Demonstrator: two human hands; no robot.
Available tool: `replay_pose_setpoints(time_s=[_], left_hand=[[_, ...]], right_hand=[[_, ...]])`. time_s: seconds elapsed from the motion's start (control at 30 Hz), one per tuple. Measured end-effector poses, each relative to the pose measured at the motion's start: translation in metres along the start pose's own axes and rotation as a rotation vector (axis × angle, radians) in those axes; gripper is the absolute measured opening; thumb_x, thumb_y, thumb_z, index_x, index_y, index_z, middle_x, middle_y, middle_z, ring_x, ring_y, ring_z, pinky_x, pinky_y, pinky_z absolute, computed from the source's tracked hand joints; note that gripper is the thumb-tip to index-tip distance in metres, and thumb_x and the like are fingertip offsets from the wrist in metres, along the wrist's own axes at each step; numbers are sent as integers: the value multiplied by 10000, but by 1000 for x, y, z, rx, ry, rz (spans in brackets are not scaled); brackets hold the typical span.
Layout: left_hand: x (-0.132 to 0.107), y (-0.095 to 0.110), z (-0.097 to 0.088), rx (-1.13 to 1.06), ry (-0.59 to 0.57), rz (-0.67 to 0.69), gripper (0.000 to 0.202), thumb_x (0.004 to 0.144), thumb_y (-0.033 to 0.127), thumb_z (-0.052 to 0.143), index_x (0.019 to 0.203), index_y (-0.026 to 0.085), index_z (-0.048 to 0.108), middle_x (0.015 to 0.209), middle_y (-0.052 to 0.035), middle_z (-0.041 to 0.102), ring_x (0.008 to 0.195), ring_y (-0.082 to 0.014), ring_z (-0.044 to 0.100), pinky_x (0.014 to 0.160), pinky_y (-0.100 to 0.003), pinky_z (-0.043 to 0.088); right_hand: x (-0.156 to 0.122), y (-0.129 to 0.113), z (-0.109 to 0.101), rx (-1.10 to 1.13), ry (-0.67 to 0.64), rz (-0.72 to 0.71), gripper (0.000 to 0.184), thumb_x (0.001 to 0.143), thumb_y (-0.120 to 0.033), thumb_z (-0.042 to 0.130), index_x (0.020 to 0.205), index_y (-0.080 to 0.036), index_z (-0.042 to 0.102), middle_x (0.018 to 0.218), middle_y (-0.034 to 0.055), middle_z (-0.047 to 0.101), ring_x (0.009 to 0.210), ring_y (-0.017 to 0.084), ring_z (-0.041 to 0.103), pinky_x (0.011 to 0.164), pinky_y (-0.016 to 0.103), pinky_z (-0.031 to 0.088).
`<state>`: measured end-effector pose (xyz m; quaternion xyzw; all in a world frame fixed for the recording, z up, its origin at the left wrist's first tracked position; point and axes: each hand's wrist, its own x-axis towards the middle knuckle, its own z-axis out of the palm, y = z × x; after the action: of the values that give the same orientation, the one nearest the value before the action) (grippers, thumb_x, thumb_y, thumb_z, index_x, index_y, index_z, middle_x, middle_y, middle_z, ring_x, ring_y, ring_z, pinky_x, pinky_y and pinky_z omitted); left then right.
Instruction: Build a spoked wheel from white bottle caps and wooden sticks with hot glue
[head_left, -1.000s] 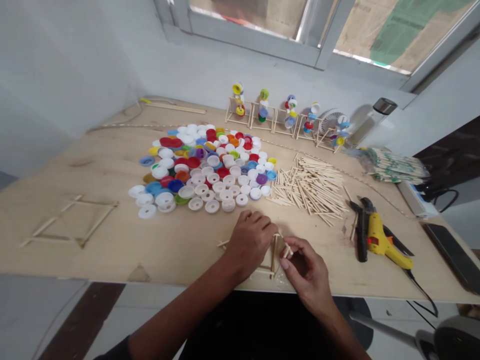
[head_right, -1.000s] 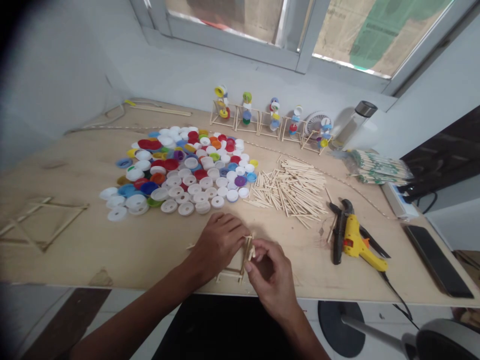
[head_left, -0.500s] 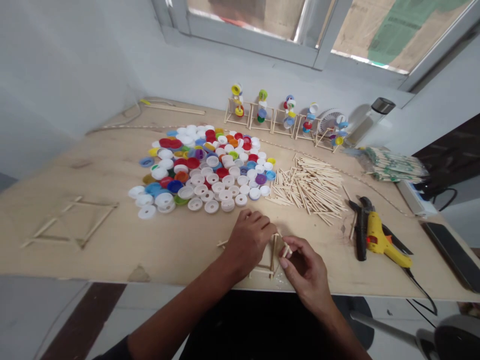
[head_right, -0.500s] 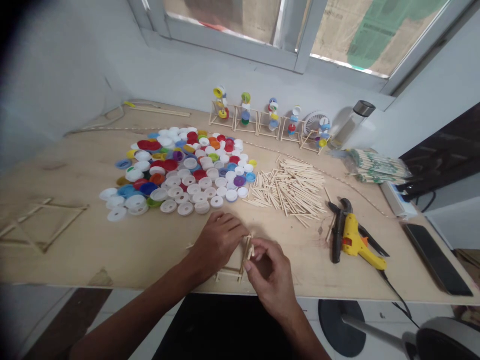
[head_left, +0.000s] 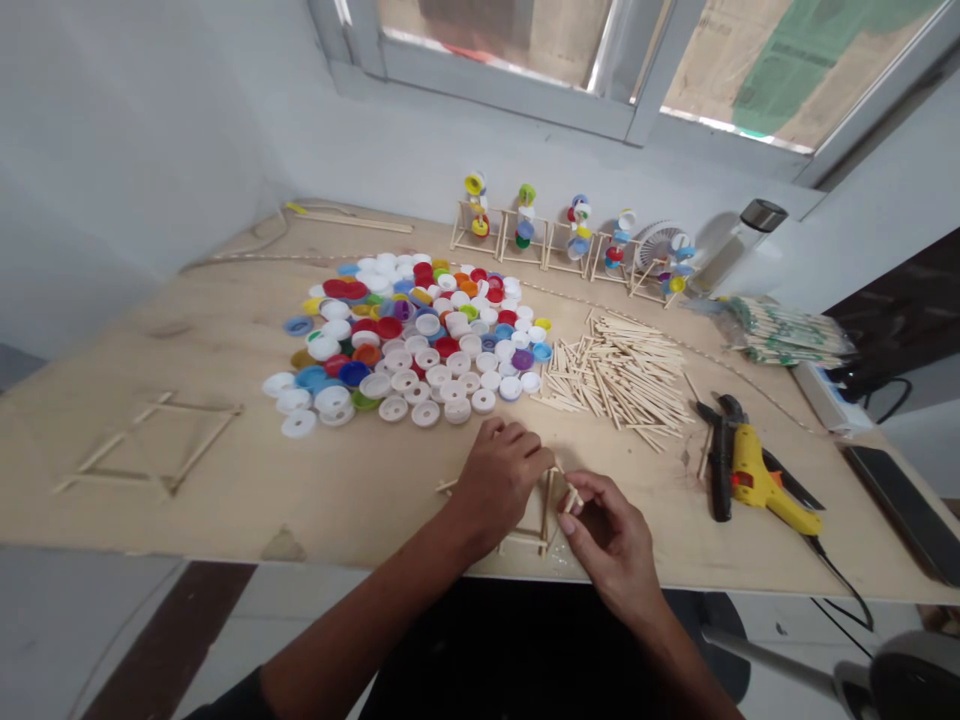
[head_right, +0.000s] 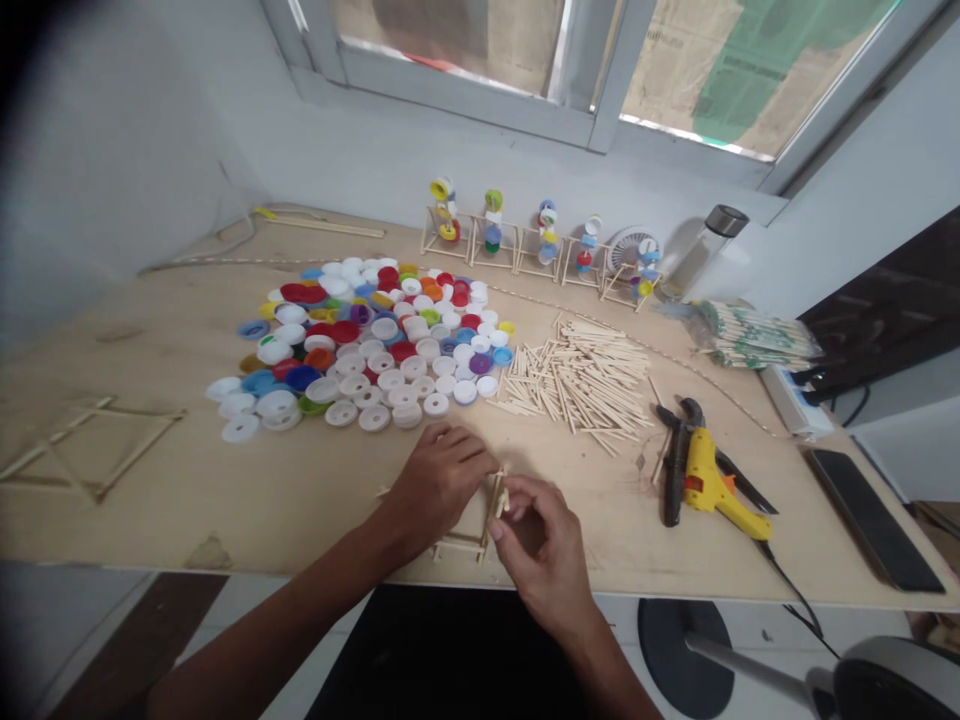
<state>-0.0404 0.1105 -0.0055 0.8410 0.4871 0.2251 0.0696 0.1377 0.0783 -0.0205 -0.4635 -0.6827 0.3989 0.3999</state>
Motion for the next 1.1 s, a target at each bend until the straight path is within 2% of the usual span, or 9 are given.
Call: replay_pose_setpoints(time_s=[0.27,0.4,0.47,0.57,0.7,0.83,1.1], left_hand=[[0,0,3,-26,-10,-19,171,869,177,475,802,190,632,805,-46,642,824,-208,531,779,-393,350],[-6,2,-8,-66,38,-54,174,871,180,461,893,199,633,862,-46,663,874,-217,552,818,-408,365],[-15,1,-18,-85,102,-98,193,871,178,452,938,202,632,883,-45,674,892,-213,566,834,-405,377],[-36,-4,-32,-77,225,-222,217,886,184,423,903,208,637,888,-37,693,888,-207,595,833,-398,400],[-67,-11,-39,-27,298,-326,187,889,213,439,930,208,622,888,-38,702,879,-208,621,820,-388,430],[-86,-14,-35,-4,300,-418,167,891,256,455,948,214,606,909,-45,699,893,-212,626,814,-384,447],[-91,-16,-30,-42,283,-491,192,887,307,457,957,215,611,918,-42,703,888,-214,638,814,-386,466]], right_hand=[[0,0,0,-4,-16,15,297,815,-225,613,1109,-229,571,808,9,568,751,165,562,716,282,472],[0,-1,0,-12,-2,4,295,807,-226,616,1100,-223,577,796,8,565,736,163,564,704,277,479],[0,-1,0,-11,6,-10,299,802,-221,616,1099,-221,579,791,9,566,738,165,569,705,277,484],[1,-1,0,-18,12,-25,308,794,-214,620,1100,-227,584,794,9,575,735,163,574,700,273,491],[0,0,0,-9,20,-27,315,791,-214,624,1103,-232,587,797,9,580,722,159,576,690,268,497],[-1,2,0,6,16,-14,320,795,-206,625,1110,-233,582,806,9,574,736,159,574,698,266,496],[-2,1,0,18,7,-3,340,802,-208,625,1135,-236,564,803,0,565,743,152,572,723,269,489]])
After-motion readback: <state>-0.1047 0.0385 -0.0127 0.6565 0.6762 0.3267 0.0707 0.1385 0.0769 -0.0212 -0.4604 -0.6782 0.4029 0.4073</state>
